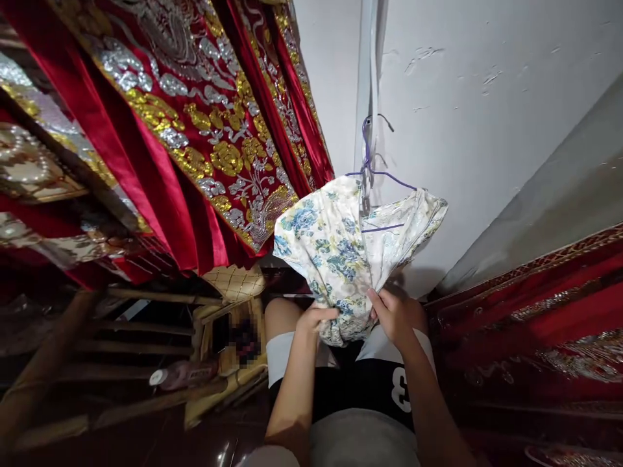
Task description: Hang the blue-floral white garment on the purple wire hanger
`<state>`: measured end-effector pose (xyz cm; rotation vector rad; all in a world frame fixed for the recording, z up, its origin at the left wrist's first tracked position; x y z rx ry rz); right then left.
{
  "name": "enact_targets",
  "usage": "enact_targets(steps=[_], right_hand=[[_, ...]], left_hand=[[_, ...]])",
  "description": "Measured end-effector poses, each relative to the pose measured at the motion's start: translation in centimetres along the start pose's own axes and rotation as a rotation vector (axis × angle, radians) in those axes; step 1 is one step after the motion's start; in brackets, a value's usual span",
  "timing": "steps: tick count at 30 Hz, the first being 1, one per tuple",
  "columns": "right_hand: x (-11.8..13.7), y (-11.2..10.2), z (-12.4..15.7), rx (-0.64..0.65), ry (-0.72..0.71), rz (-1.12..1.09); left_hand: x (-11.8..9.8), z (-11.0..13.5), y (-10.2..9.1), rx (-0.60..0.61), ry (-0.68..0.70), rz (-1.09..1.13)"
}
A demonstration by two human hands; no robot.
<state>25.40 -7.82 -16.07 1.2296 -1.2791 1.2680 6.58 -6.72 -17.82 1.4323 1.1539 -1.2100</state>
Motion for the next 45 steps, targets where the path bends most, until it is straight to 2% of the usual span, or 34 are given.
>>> enact_targets(steps=[3,5,7,9,10,11,12,13,15,16,18,21,23,25,30,35,38,40,43,45], right_hand=[[1.5,-0.3,0.1,-0.043,-0.030,0.120],[2.2,-0.4,0.3,-0.058,-0.024,0.199],[2.1,-0.5,0.3,-0.069,0.009,0.231],[1.4,-0.4,0.3,-0.078,0.056,0.201],[0.9,-0.4,0.2,-0.075,0.084,0.169],[0.3,-0.2,0.2,-0.064,0.108,0.129],[-0.2,0.0,0.2,-0.048,0.124,0.083],[-0.5,0.3,0.1,-0.029,0.125,0.040],[-0.8,0.7,0.0,0.003,0.099,-0.011],[-0.7,0.8,0.0,0.009,0.087,-0.016],[-0.3,0.8,-0.1,0.015,0.091,-0.002],[0.6,0.6,-0.4,0.056,0.137,0.007],[1.3,0.6,-0.6,0.101,0.138,0.016],[1.7,0.8,-0.6,0.131,0.129,0.009],[2.2,1.5,-1.0,0.153,0.103,-0.176],[2.5,2.4,-1.6,0.204,0.130,-0.225],[2.2,2.9,-1.3,0.213,0.165,-0.242],[2.4,2.6,-1.4,0.188,0.153,-0.234],[4.9,1.2,-3.3,0.120,0.073,-0.185],[8.1,-0.2,-5.6,0.042,-0.001,-0.168]], left_hand=[[0.4,-1.0,-0.5,-0.186,-0.109,-0.010],[0.8,-1.4,-1.0,-0.357,-0.090,-0.011],[1.1,-1.0,-1.6,-0.585,-0.006,-0.061],[1.0,0.4,-1.5,-0.835,0.136,-0.220],[0.7,1.1,-0.9,-0.914,0.223,-0.321],[0.5,1.7,0.1,-0.919,0.299,-0.412],[0.5,1.8,1.3,-0.840,0.347,-0.473],[0.7,1.7,2.6,-0.699,0.360,-0.495],[1.5,1.3,5.0,-0.401,0.306,-0.457],[1.9,1.2,5.8,-0.294,0.263,-0.427],[2.2,1.1,6.4,-0.175,0.214,-0.404],[1.7,0.7,6.5,-0.064,0.261,-0.458],[1.4,0.4,6.5,-0.044,0.315,-0.495],[1.5,0.3,6.4,-0.079,0.328,-0.501],[1.9,0.5,6.4,-0.167,0.264,-0.482],[1.3,0.1,5.9,-0.305,0.236,-0.374],[1.6,-0.4,5.8,-0.273,0.207,-0.372],[1.7,-0.4,5.6,-0.241,0.236,-0.445],[1.6,0.2,5.7,-0.196,0.290,-0.602],[1.6,0.8,6.3,-0.149,0.304,-0.676]])
Point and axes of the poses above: each hand's wrist, its own z-axis away from the middle knuckle, its own y-axis out of the palm, x = y × z, the point moved 6 cm from there along -z, towards the middle knuckle, and after that the axes turned 12 degrees about -z, right-handed, at the moved point
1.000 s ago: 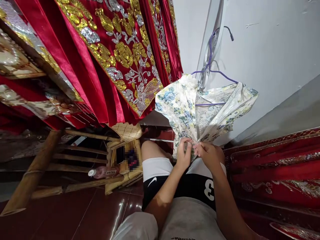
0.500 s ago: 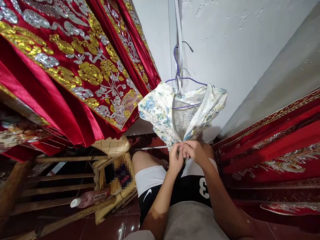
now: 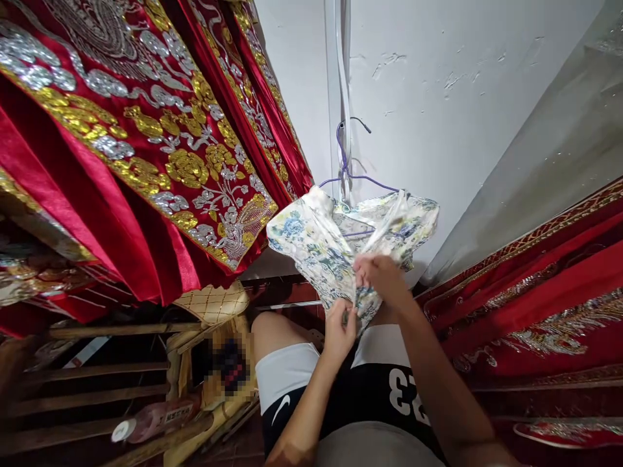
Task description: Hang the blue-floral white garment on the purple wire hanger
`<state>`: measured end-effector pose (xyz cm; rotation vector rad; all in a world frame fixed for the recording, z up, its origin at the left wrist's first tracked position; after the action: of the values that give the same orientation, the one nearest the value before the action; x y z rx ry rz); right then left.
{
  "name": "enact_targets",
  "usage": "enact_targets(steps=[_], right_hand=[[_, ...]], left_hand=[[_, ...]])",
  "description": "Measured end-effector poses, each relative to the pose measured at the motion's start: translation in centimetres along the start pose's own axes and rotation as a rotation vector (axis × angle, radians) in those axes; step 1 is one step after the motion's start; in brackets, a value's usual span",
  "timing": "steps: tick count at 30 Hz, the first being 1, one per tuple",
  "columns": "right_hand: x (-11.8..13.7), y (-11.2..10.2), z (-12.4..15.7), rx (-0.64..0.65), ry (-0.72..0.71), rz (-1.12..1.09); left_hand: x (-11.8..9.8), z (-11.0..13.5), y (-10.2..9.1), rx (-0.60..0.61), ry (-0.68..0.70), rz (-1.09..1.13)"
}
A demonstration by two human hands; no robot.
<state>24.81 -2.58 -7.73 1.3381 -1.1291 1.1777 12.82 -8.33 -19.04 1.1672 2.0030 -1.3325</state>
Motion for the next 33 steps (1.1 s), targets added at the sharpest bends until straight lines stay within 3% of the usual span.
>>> enact_targets(steps=[4,7,9,11,14,16,18,22,26,30,33], right_hand=[[8.4,-0.8,-3.8,-0.078,-0.271,-0.106],[11.1,-0.1,-3.6,-0.090,-0.361,-0.095],[10.6,0.6,-2.3,-0.069,-0.367,-0.038],[9.0,1.1,-1.0,-0.054,-0.342,0.000],[7.1,1.0,-0.6,-0.070,-0.281,-0.003],[7.3,0.9,-0.7,-0.083,-0.293,-0.013],[8.2,1.0,-0.8,-0.063,-0.332,-0.021],[8.4,1.5,-0.7,0.021,-0.370,-0.070],[5.4,1.4,-1.0,0.007,-0.355,-0.114],[3.7,1.5,-1.9,-0.062,-0.369,-0.159],[3.4,1.5,-2.5,-0.098,-0.388,-0.178]], left_hand=[[-1.7,1.0,1.5,0.139,0.124,-0.131],[-2.1,0.8,2.3,0.228,0.169,-0.206],[-2.2,-0.3,1.9,0.257,0.162,-0.189],[-2.7,-2.3,0.2,0.215,0.162,-0.103],[-5.0,-6.8,-4.8,-0.030,0.207,0.024],[-7.4,-9.9,-8.5,-0.220,0.268,0.013],[-10.0,-12.5,-10.6,-0.247,0.378,-0.070],[-13.1,-15.1,-11.9,-0.208,0.567,-0.273],[-12.9,-14.6,-11.9,-0.204,0.653,-0.476],[-12.2,-14.0,-11.7,-0.233,0.628,-0.434],[-13.1,-13.7,-11.9,-0.299,0.630,-0.369]])
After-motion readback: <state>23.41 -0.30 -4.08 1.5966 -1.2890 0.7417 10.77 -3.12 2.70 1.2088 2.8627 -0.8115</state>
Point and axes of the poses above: each hand's wrist, its own z-axis away from the middle knuckle, its own y-axis out of the palm, x = y × z, the point moved 6 cm from there along -z, towards the middle knuckle, and after that the axes turned 12 degrees about -z, right-handed, at the moved point
